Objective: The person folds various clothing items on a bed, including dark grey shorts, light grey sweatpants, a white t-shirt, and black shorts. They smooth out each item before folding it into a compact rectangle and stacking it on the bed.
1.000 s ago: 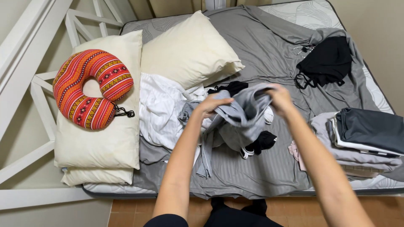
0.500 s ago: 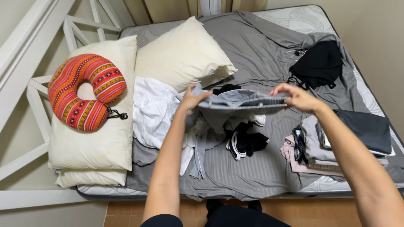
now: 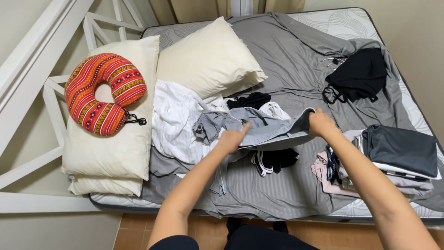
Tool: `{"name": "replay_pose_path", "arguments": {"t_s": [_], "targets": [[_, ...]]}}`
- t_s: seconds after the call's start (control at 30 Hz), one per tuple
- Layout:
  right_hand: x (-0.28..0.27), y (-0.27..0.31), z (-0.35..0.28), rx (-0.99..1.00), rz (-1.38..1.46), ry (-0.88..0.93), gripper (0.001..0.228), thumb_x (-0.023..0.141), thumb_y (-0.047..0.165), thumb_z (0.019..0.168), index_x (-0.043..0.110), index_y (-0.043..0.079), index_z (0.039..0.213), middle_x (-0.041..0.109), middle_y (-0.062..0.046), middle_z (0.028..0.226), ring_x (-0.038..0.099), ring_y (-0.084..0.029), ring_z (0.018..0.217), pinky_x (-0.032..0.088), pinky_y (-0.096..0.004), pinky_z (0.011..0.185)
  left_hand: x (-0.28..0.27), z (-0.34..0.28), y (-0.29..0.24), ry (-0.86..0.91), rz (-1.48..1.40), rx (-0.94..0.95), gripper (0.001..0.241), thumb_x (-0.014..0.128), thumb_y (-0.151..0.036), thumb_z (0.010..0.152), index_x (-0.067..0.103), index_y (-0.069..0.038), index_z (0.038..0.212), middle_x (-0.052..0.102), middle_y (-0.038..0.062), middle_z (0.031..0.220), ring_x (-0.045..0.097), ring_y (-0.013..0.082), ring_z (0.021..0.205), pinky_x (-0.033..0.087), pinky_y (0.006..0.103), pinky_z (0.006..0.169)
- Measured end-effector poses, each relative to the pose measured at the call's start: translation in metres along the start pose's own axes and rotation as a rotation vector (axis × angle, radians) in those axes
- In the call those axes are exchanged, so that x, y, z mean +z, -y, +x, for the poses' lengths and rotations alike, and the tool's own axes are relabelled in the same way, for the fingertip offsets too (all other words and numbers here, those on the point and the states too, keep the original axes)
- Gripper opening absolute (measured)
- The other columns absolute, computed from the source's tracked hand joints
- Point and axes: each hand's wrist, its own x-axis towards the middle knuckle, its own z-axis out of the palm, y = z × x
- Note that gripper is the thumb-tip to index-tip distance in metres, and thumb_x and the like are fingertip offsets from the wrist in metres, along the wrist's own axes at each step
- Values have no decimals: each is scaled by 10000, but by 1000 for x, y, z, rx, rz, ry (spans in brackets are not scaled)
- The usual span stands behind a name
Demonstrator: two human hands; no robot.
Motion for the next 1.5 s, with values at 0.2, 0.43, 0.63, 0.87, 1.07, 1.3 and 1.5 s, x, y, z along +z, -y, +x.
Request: {"name": "replay_pose_path", "arguments": {"t_s": [0.2,0.43,0.63,0.87,1.07,1.3,1.5], "targets": [[66,-5,19,45,-14,-6,766,852,130,683,500,-76,1331,489,-343,1338,565,-512,1201,543,-477,1000,149,29,19,-77,303,219,278,536,-215,1003,571,-394,1214,696,109,940,731,288,758,543,419,523],[1,8,-2,190,136,-92,835,865,168,698,486,58,1434,370,-317,1496,469,-545,1315,485,-525,1087,42,23,-2,-119,286,267,380,539,-165,965,636,-379,1264,667,148,1060,720,322,797,564,420,520],[-96,14,-5,209,83,-70,793,831,118,746,450,236,1432,212,-203,1624,304,-555,1387,429,-752,911,-16,89,50,172,-8,-335,332,699,-161,855,693,-76,1176,680,184,1203,692,358,1063,609,459,770],[-198,-34,0,118,328,-33,710,645,10,752,509,204,1421,664,-293,1190,679,-497,1104,571,-602,906,-106,138,69,-599,-431,-166,327,648,-23,786,657,24,1109,658,290,1122,625,458,1084,514,508,949],[-276,-16,-44,22,58,-1240,82,654,-5,874,706,-24,934,349,-205,1728,538,-447,1402,541,-511,973,-294,121,24,-1110,84,-135,62,602,2,841,663,-2,829,563,196,1325,562,390,1187,549,476,941],[-203,-56,-32,140,602,546,693,653,-113,775,721,297,1330,802,-201,1098,756,-281,770,665,-390,638,-110,182,103,-57,-20,-325,308,700,-135,808,737,-58,1104,695,210,1183,673,373,1115,542,520,896],[-60,-75,45,117,410,227,518,625,47,849,692,234,1327,776,-197,1060,784,-316,792,659,-435,719,-25,160,88,-113,-32,-480,255,754,-116,817,781,-55,1063,712,202,1199,682,389,1127,584,496,882]]}}
